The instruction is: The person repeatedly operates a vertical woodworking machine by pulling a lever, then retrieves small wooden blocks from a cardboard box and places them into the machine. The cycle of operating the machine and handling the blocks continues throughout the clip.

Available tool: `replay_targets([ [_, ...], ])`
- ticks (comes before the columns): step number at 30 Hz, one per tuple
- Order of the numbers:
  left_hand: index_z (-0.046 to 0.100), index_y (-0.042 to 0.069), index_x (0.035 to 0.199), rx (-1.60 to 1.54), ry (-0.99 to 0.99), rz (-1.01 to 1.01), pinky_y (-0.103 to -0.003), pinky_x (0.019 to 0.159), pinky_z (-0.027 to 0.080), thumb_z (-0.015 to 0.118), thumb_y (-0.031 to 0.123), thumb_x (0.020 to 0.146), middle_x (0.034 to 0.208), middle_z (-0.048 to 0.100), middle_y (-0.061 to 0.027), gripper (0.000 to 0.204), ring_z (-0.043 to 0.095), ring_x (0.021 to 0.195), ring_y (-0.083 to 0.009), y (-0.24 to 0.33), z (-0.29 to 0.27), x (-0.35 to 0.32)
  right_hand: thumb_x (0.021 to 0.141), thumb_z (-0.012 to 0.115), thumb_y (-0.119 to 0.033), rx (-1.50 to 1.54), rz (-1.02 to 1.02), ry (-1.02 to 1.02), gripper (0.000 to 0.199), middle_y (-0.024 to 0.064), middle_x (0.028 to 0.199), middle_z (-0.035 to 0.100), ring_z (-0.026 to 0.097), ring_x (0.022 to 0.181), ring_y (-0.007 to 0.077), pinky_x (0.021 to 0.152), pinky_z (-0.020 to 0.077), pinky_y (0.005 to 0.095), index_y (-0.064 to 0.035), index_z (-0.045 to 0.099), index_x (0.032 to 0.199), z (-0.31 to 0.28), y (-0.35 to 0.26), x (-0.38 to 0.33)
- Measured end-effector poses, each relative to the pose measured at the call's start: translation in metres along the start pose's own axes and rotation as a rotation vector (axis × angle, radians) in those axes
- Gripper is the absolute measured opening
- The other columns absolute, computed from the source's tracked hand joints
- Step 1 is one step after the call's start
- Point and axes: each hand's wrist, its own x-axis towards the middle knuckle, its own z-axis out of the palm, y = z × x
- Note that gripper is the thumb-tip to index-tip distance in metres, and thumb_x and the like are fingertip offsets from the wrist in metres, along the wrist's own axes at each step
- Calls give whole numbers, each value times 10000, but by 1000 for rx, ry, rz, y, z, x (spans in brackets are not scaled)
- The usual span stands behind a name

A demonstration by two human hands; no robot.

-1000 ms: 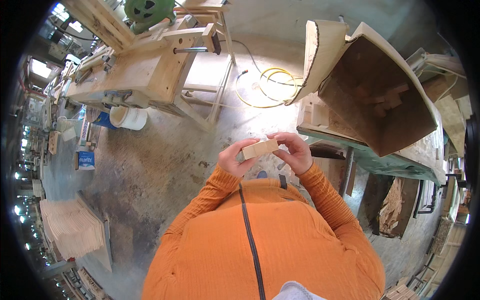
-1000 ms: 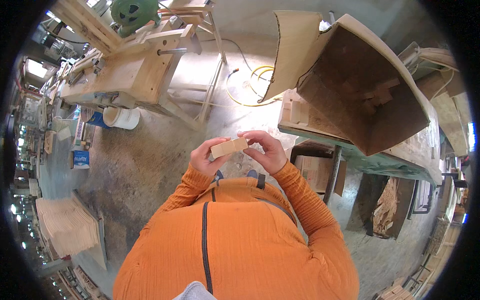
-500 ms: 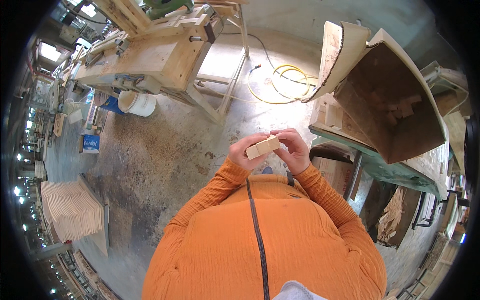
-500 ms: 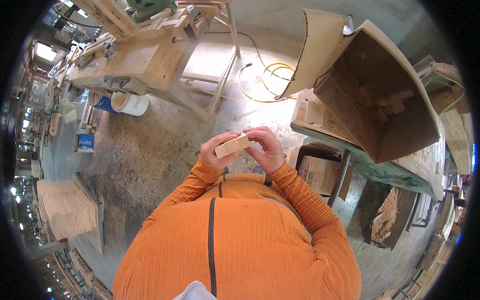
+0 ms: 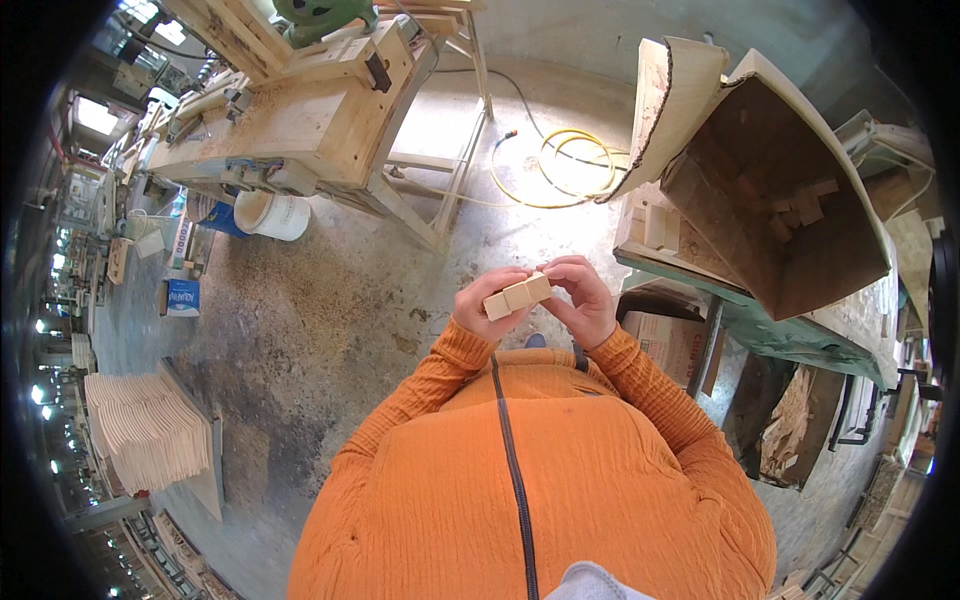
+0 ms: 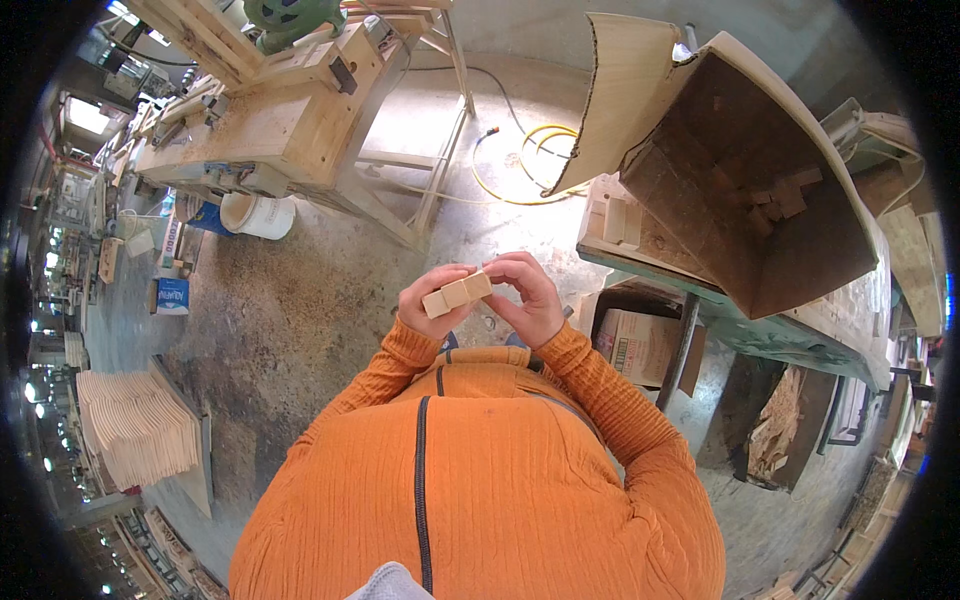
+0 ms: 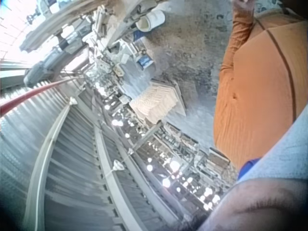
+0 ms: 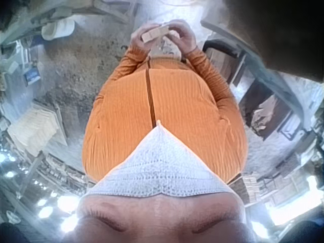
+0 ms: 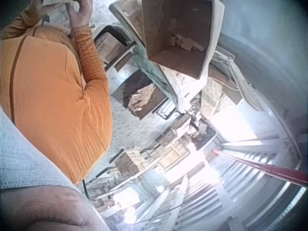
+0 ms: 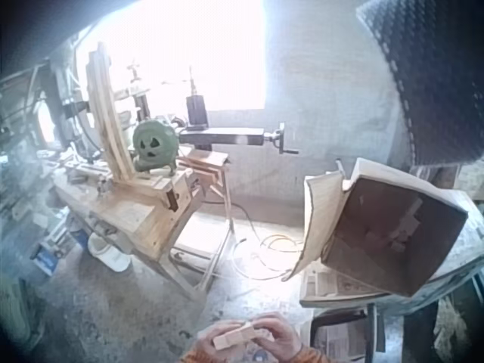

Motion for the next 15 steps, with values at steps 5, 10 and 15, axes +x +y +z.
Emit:
replay_targets([
  [5, 609, -23, 1034, -11, 5, -4, -320, 821, 522, 719, -31, 721, 1059, 650, -171, 332, 641, 970, -238, -2, 2, -2, 772, 632, 101, 40, 7, -10, 346, 87, 1112, 490, 534, 1057, 191, 920, 469, 309, -25, 551, 1083, -3, 3, -2],
  [10, 609, -25, 1037, -23, 6, -65, -319, 832, 520, 726, -28, 721, 1061, 649, -173, 336, 640, 976, -240, -4, 3, -5, 789, 616, 93, 156, 109, 31, 344, 85, 1124, 481, 529, 1056, 184, 911, 471, 310, -22, 546, 1106, 0, 3, -3],
  [15, 609, -26, 1036, 38, -20, -27, -319, 836, 518, 730, -28, 720, 1062, 648, -174, 339, 639, 983, -243, -2, 2, -2, 792, 608, 93, 50, 44, -18, 367, 83, 1138, 475, 525, 1062, 185, 910, 471, 309, -30, 545, 1132, -2, 3, -2],
])
